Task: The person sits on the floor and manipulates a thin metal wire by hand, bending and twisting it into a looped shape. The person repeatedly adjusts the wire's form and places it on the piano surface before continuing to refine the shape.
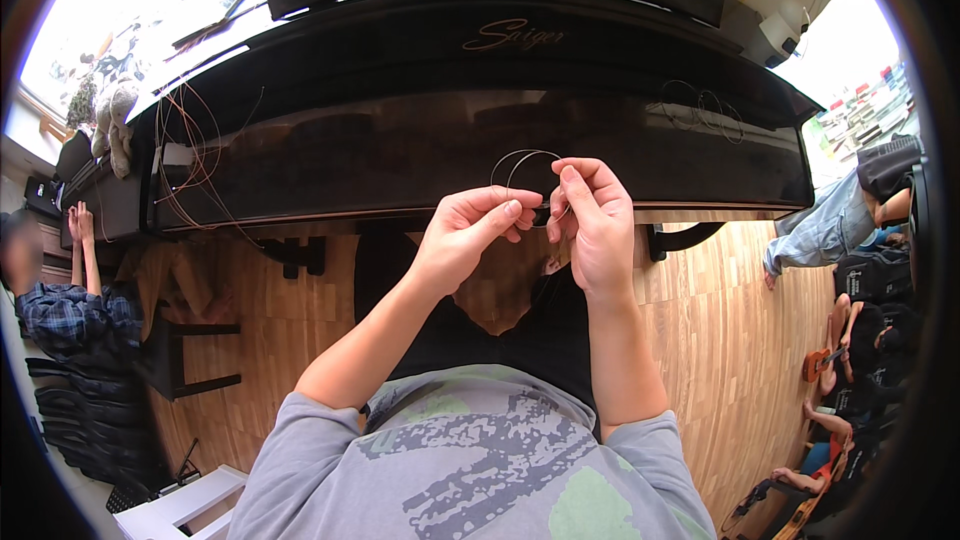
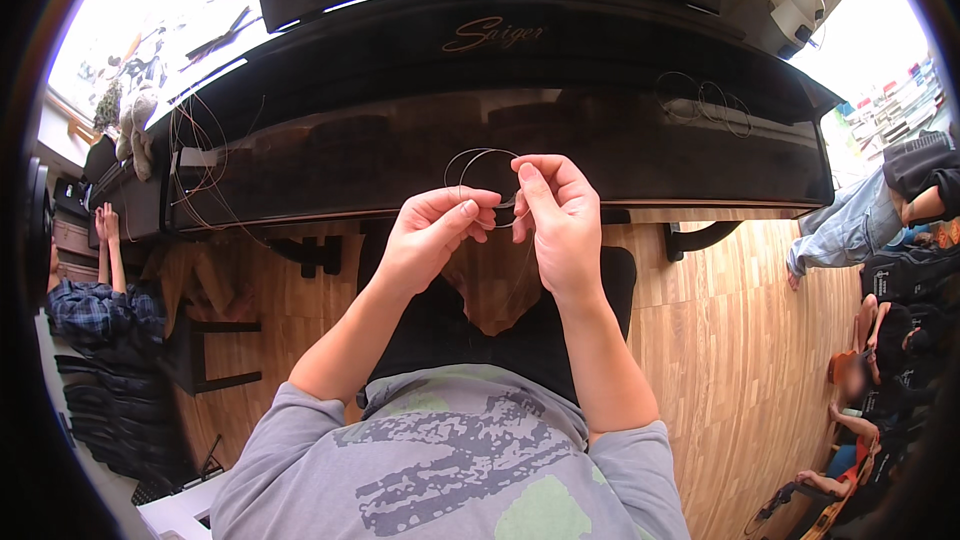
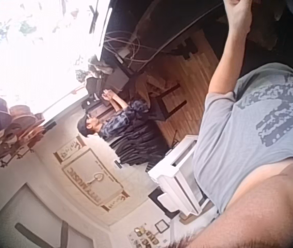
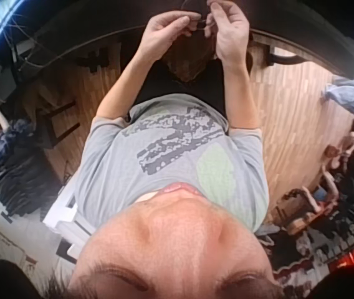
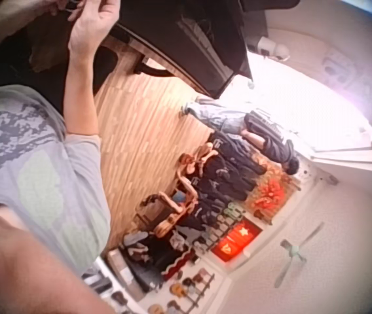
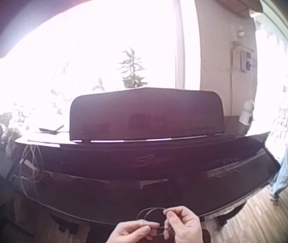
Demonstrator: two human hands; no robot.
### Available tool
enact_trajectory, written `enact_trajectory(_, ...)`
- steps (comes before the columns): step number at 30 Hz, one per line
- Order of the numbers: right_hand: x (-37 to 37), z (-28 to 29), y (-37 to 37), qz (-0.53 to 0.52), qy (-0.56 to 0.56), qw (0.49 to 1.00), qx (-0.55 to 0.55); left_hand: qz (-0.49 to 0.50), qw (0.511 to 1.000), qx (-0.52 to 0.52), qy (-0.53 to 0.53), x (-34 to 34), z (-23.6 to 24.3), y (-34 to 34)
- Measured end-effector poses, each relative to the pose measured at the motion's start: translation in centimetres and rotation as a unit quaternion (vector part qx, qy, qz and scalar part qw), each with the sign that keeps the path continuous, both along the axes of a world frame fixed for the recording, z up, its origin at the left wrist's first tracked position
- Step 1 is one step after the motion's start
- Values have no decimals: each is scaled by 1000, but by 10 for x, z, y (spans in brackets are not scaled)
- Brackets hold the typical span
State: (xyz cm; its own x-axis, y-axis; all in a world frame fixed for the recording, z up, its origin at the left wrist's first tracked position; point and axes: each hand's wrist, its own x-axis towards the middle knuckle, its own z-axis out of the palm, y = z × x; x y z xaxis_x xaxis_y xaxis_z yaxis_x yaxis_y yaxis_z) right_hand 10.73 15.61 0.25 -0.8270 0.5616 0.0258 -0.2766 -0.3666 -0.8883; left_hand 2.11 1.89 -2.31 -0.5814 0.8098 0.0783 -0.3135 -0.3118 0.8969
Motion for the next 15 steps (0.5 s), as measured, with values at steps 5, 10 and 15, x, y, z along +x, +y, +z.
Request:
enact_trajectory(5, -1, -1, 1, -28, -8, 998, 57, -76, 980, 128, -133, 3, -3, 4)
enact_trajectory(10, 0, 0, 1, -27, -7, 999, 45, -102, 961, 174, -188, 3, -8, 6)
enact_trajectory(15, -1, -1, 1, -34, -6, 998, 49, -40, 984, 112, -135, 7, -5, 9)
